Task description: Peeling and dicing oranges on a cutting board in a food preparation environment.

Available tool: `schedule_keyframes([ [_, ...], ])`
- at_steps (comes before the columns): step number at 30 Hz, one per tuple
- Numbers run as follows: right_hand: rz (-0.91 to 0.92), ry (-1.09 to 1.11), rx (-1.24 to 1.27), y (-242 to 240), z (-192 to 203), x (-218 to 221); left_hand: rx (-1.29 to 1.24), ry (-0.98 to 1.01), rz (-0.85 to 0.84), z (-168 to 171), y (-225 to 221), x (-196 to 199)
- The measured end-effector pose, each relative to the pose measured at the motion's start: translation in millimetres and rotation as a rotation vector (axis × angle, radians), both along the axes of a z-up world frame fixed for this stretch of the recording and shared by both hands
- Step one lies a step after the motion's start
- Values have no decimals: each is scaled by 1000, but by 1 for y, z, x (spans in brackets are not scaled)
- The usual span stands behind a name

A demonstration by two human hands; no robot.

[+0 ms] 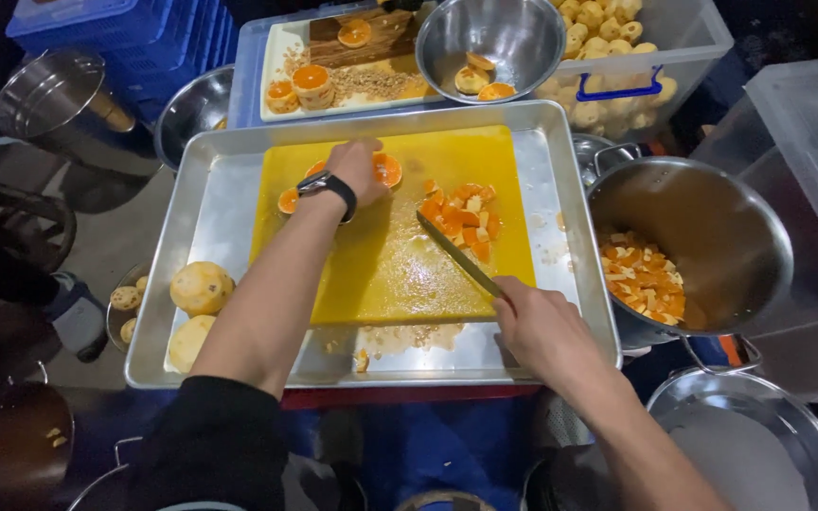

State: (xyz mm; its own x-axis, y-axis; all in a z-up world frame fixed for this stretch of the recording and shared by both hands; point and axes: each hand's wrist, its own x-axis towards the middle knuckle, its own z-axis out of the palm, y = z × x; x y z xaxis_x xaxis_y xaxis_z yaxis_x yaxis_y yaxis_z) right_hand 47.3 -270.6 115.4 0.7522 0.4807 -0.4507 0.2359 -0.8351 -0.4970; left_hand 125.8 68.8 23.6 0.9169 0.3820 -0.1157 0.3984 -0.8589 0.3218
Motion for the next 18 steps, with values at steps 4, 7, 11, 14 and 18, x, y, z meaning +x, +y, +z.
schedule_keyframes([
  [4,-24,-4,11,1,-1,-3,-27,-89,-62,6,-16,-12],
  [7,-15,-12,8,-1,-1,-2,-133,-149,-92,17,-32,-39],
  [11,25,-65,35,-7,-6,-6,-240,-287,-171,-3,-34,-80],
  [14,45,-83,50,-12,-1,-13,-332,-336,-169,-8,-36,-116],
  [18,105,-73,110,-7,15,-22,-484,-307,-65,-4,-41,-150],
])
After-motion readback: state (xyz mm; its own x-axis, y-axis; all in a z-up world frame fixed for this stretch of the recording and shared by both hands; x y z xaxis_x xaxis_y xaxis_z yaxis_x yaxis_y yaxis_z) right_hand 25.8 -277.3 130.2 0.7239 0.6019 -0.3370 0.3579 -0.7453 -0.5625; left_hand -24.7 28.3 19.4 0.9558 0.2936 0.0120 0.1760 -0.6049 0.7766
